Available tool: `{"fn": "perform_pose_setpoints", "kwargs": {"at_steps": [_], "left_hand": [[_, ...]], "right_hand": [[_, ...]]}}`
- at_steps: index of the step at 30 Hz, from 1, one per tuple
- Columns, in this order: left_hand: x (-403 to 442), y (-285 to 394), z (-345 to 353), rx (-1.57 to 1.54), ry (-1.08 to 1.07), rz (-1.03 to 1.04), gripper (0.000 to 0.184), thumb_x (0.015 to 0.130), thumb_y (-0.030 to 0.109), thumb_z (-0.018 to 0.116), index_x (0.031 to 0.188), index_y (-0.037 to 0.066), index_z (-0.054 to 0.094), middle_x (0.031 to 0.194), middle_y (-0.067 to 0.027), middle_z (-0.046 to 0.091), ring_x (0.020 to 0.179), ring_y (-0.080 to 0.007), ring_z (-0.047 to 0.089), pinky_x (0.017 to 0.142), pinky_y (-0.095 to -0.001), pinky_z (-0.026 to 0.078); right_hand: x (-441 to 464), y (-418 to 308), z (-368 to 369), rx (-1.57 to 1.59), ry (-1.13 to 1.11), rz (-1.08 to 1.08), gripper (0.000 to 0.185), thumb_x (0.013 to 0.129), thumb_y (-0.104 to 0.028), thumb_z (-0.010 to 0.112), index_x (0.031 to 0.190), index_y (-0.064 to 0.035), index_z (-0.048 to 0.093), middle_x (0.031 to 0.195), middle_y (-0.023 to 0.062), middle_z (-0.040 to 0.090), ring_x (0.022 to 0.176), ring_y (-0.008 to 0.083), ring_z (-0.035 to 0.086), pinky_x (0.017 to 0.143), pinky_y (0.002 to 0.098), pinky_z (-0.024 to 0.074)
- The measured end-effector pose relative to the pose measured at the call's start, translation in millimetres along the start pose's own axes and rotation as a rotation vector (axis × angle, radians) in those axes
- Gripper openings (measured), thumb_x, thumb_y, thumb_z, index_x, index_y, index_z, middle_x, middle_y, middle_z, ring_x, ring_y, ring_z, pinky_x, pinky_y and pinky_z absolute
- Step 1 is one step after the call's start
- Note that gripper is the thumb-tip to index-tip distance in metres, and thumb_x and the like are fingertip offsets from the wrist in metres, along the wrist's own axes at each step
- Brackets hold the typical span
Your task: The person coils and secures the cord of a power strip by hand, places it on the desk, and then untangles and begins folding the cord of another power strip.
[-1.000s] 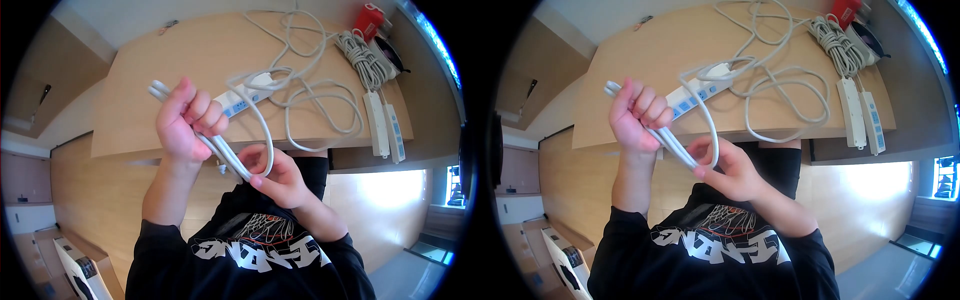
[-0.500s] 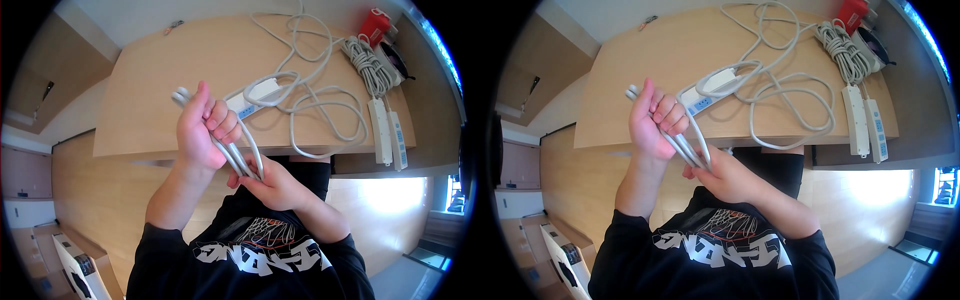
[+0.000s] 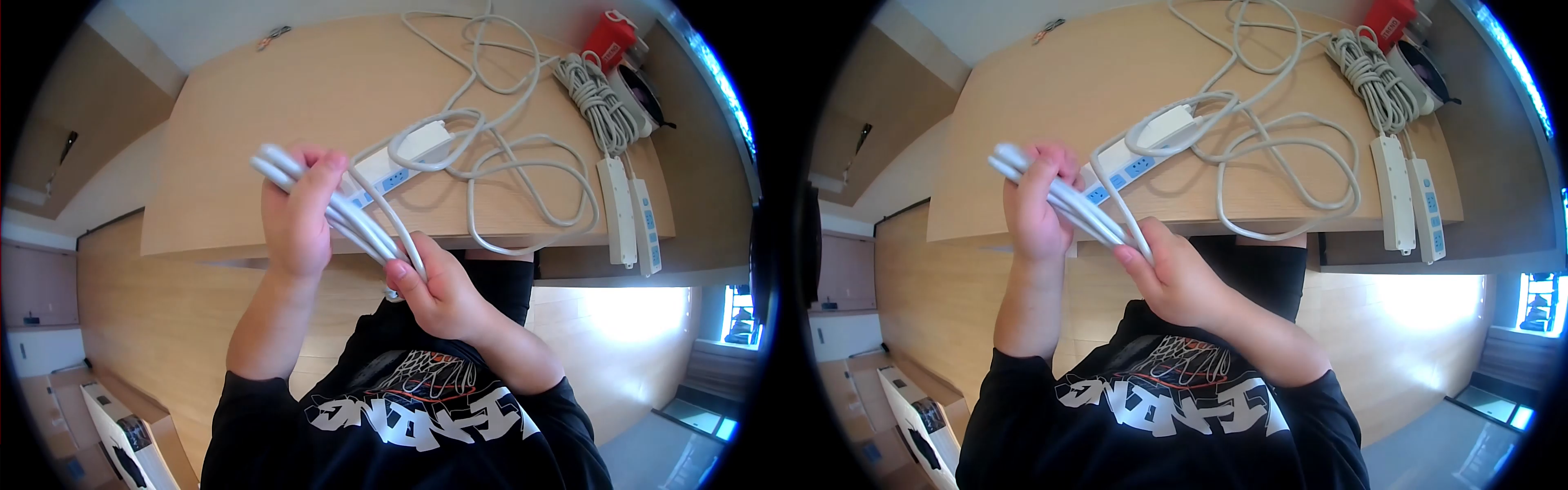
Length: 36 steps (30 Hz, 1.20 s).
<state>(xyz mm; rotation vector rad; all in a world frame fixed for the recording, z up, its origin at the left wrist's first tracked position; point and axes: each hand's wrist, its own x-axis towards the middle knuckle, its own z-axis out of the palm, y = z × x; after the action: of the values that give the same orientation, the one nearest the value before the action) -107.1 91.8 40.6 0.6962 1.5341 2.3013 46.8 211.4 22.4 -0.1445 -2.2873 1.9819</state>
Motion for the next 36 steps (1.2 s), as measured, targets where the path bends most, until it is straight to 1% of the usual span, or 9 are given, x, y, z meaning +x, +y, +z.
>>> {"fn": "perform_pose_setpoints", "kwargs": {"at_steps": [4,8,11,14,16,26,30,33,36], "left_hand": [[-25,14,22,-0.153,0.137,-0.048,0.033,0.091,0.020,0.072,0.110,0.004,0.051,0.097,-0.0060,0.060,0.082,-0.0106,0.057,0.072,-0.0268,0.047],[-57,-2,25,-0.083,-0.007,-0.211,0.023,0.103,0.023,0.049,0.115,0.003,0.046,0.106,-0.0175,0.062,0.098,-0.0267,0.064,0.085,-0.0375,0.053],[-56,0,27,-0.280,0.037,-0.241,0.018,0.105,0.021,0.045,0.110,0.004,0.045,0.099,-0.0177,0.065,0.088,-0.0226,0.066,0.076,-0.0339,0.056],[-53,3,30,-0.258,0.078,-0.257,0.022,0.106,0.027,0.042,0.109,0.006,0.045,0.099,-0.0234,0.067,0.091,-0.0340,0.069,0.079,-0.0423,0.057],[-49,2,30,-0.238,0.144,-0.298,0.020,0.105,0.025,0.044,0.111,0.006,0.044,0.097,-0.0240,0.068,0.088,-0.0350,0.070,0.077,-0.0420,0.059],[-50,-7,31,-0.072,0.182,-0.334,0.024,0.097,0.028,0.064,0.096,0.006,0.053,0.075,-0.0010,0.056,0.055,-0.0056,0.049,0.049,-0.0225,0.041],[-49,-2,3,-0.126,-0.047,-0.528,0.015,0.097,0.019,0.059,0.102,0.004,0.059,0.091,-0.0068,0.063,0.068,-0.0091,0.058,0.051,-0.0223,0.044],[-47,5,2,-0.238,-0.041,-0.553,0.016,0.097,0.016,0.058,0.102,0.001,0.059,0.088,-0.0108,0.068,0.065,-0.0159,0.065,0.055,-0.0278,0.053],[-51,9,11,-0.386,-0.050,-0.541,0.013,0.099,0.012,0.055,0.103,0.000,0.056,0.081,-0.0150,0.069,0.063,-0.0273,0.070,0.058,-0.0386,0.061]], "right_hand": [[3,0,7,-0.125,0.134,-0.026,0.027,0.099,-0.022,0.056,0.107,0.0029,0.048,0.077,0.0211,0.062,0.070,0.0397,0.063,0.063,0.0442,0.0491],[-1,2,24,-0.287,0.076,-0.131,0.035,0.094,-0.020,0.062,0.113,0.0015,0.042,0.079,0.0254,0.064,0.074,0.0475,0.063,0.062,0.0525,0.0502],[0,5,24,0.008,-0.003,-0.167,0.039,0.098,-0.021,0.054,0.127,0.0039,0.044,0.103,0.0278,0.062,0.090,0.0453,0.063,0.077,0.0482,0.0513],[-4,17,29,0.217,0.080,-0.150,0.037,0.099,-0.018,0.050,0.129,0.0031,0.050,0.111,0.0245,0.060,0.099,0.0417,0.060,0.087,0.0463,0.0471],[-4,14,27,-0.118,0.244,-0.294,0.034,0.098,-0.016,0.050,0.126,0.0028,0.054,0.112,0.0223,0.059,0.102,0.0394,0.057,0.090,0.0455,0.0442],[-6,4,33,-0.843,0.256,-0.341,0.063,0.085,-0.022,0.068,0.140,0.0015,0.047,0.128,0.0175,0.044,0.115,0.0358,0.042,0.097,0.0453,0.0307],[-9,-13,16,-0.456,0.000,-0.399,0.061,0.089,-0.021,0.068,0.138,0.0052,0.044,0.135,0.0181,0.045,0.121,0.0323,0.044,0.103,0.0426,0.0324],[-9,-4,10,0.562,0.080,-0.172,0.044,0.094,-0.017,0.064,0.129,0.0049,0.048,0.129,0.0156,0.053,0.111,0.0220,0.053,0.099,0.0347,0.0412],[18,-15,3,0.661,0.064,0.147,0.033,0.100,-0.023,0.056,0.118,0.0047,0.053,0.101,0.0094,0.065,0.087,0.0150,0.061,0.082,0.0281,0.0486]]}}
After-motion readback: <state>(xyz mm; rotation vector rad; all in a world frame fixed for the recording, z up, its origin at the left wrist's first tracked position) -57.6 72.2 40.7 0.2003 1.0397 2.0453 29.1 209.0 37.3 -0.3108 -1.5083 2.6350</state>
